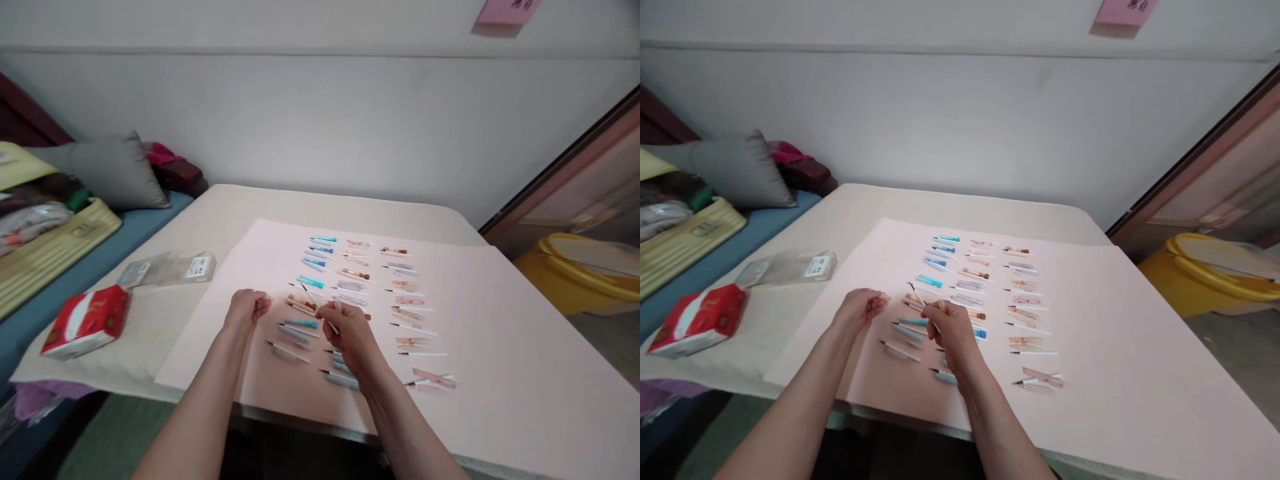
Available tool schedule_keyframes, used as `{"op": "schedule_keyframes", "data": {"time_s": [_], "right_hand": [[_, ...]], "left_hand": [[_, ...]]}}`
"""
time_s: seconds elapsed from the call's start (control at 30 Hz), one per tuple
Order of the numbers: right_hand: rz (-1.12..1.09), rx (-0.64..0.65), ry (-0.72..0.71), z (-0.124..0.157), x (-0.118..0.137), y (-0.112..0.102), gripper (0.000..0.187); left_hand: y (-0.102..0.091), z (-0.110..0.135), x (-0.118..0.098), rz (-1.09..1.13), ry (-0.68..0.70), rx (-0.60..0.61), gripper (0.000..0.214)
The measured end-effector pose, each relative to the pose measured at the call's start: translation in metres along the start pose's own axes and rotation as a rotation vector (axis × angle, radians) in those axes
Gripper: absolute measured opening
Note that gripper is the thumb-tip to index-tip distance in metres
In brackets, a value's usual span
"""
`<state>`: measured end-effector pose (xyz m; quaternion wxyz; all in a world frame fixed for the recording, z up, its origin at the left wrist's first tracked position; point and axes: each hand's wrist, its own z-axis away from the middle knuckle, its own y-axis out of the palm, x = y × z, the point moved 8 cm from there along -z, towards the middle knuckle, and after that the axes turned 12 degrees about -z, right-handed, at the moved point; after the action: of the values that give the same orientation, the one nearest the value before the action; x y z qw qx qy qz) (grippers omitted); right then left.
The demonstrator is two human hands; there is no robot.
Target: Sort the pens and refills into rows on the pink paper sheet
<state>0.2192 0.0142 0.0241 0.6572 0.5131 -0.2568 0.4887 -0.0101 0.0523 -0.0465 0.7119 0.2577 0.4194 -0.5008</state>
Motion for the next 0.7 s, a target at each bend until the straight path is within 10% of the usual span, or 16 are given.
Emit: {"op": "schedule_keyframes", "data": {"time_s": [0.47,0.7], "right_hand": [[0.003,-0.058,-0.04,-0.001,0.004,0.001,0.014],[0.012,-0.001,-0.009,-0.005,-0.004,0.002,0.015]], "left_hand": [[0.022,-0.014,0.005,-0.109,0.111,-0.081,0.045],[-0.005,-0.011,-0.003,-0.057,0.104,-0.102,0.038]]}}
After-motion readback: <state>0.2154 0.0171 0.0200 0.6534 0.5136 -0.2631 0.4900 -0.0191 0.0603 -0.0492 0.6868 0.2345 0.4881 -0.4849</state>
